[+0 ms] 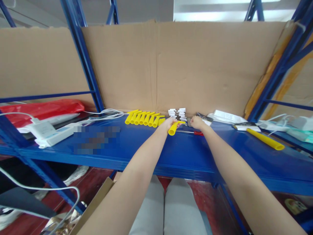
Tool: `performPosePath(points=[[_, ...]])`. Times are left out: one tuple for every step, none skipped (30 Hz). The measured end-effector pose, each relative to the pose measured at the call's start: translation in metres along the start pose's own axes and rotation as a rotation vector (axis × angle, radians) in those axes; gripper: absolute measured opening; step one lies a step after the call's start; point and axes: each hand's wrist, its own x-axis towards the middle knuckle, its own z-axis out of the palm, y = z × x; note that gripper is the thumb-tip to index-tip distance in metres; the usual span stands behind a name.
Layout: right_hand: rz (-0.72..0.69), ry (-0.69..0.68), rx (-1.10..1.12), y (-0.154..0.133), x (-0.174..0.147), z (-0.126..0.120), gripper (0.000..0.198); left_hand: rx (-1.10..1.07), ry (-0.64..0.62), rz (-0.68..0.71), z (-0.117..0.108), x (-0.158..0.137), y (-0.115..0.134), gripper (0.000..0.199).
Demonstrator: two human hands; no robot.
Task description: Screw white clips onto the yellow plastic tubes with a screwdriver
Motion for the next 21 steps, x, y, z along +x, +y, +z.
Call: performPosePath(points=[[0.032, 0.008, -0.018, -0.001, -0.003, -0.004, 0.031, 0.001, -0.003, -0.011, 0.001, 0.002, -0.001, 0.035], [0.059, 0.016, -0.032, -0.003, -0.005, -0.007, 0.030, 0.004, -0.008, -0.023, 0.002, 0.003, -0.002, 0.035], [0.077, 0.023, -0.040, -0.005, -0.007, -0.010, 0.030, 0.006, -0.013, -0.030, 0.002, 0.004, -0.003, 0.035], [0.082, 0.029, -0.035, -0.007, -0.009, -0.012, 0.030, 0.007, -0.013, -0.032, 0.003, 0.004, -0.003, 0.036], [0.089, 0.034, -0.027, -0.010, -0.010, -0.013, 0.029, 0.007, -0.010, -0.026, 0.003, 0.003, -0.002, 0.036], [0.095, 0.038, -0.019, -0.012, -0.010, -0.014, 0.029, 0.012, -0.003, -0.017, 0.004, 0.002, -0.001, 0.037], [0.099, 0.045, -0.009, -0.014, -0.011, -0.015, 0.028, 0.024, 0.008, -0.003, 0.004, 0.000, 0.002, 0.036], [0.105, 0.059, 0.003, -0.015, -0.011, -0.015, 0.028, 0.051, 0.022, 0.017, 0.004, -0.002, 0.005, 0.036], [0.109, 0.078, 0.021, -0.017, -0.011, -0.016, 0.027, 0.096, 0.039, 0.036, 0.005, -0.005, 0.009, 0.034], [0.112, 0.104, 0.047, -0.018, -0.010, -0.017, 0.027, 0.160, 0.058, 0.072, 0.005, -0.008, 0.013, 0.031], [0.112, 0.133, 0.083, -0.020, -0.010, -0.018, 0.027, 0.244, 0.083, 0.128, 0.005, -0.012, 0.018, 0.028], [0.114, 0.166, 0.128, -0.021, -0.010, -0.019, 0.027, 0.339, 0.120, 0.207, 0.004, -0.017, 0.024, 0.027], [0.121, 0.204, 0.183, -0.023, -0.009, -0.020, 0.028, 0.431, 0.158, 0.332, 0.003, -0.022, 0.029, 0.030], [0.131, 0.245, 0.245, -0.025, -0.009, -0.022, 0.028, 0.519, 0.186, 0.488, 0.002, -0.028, 0.034, 0.037], [0.140, 0.284, 0.317, -0.027, -0.009, -0.024, 0.030, 0.608, 0.196, 0.633, -0.001, -0.034, 0.038, 0.045], [0.150, 0.313, 0.401, -0.029, -0.009, -0.027, 0.032, 0.705, 0.175, 0.764, -0.004, -0.041, 0.041, 0.049], [0.158, 0.324, 0.497, -0.032, -0.009, -0.029, 0.035, 0.819, 0.126, 0.878, -0.007, -0.048, 0.042, 0.049], [0.160, 0.311, 0.601, -0.034, -0.011, -0.031, 0.038, 0.947, 0.070, 0.943, -0.012, -0.054, 0.042, 0.048], [0.157, 0.270, 0.701, -0.038, -0.013, -0.033, 0.041, 1.069, 0.006, 0.959, -0.017, -0.059, 0.039, 0.048], [0.149, 0.204, 0.785, -0.041, -0.016, -0.034, 0.042, 1.169, -0.034, 0.949, -0.022, -0.064, 0.035, 0.048], [0.141, 0.120, 0.837, -0.045, -0.020, -0.035, 0.040, 1.245, -0.057, 0.936, -0.028, -0.066, 0.030, 0.048]])
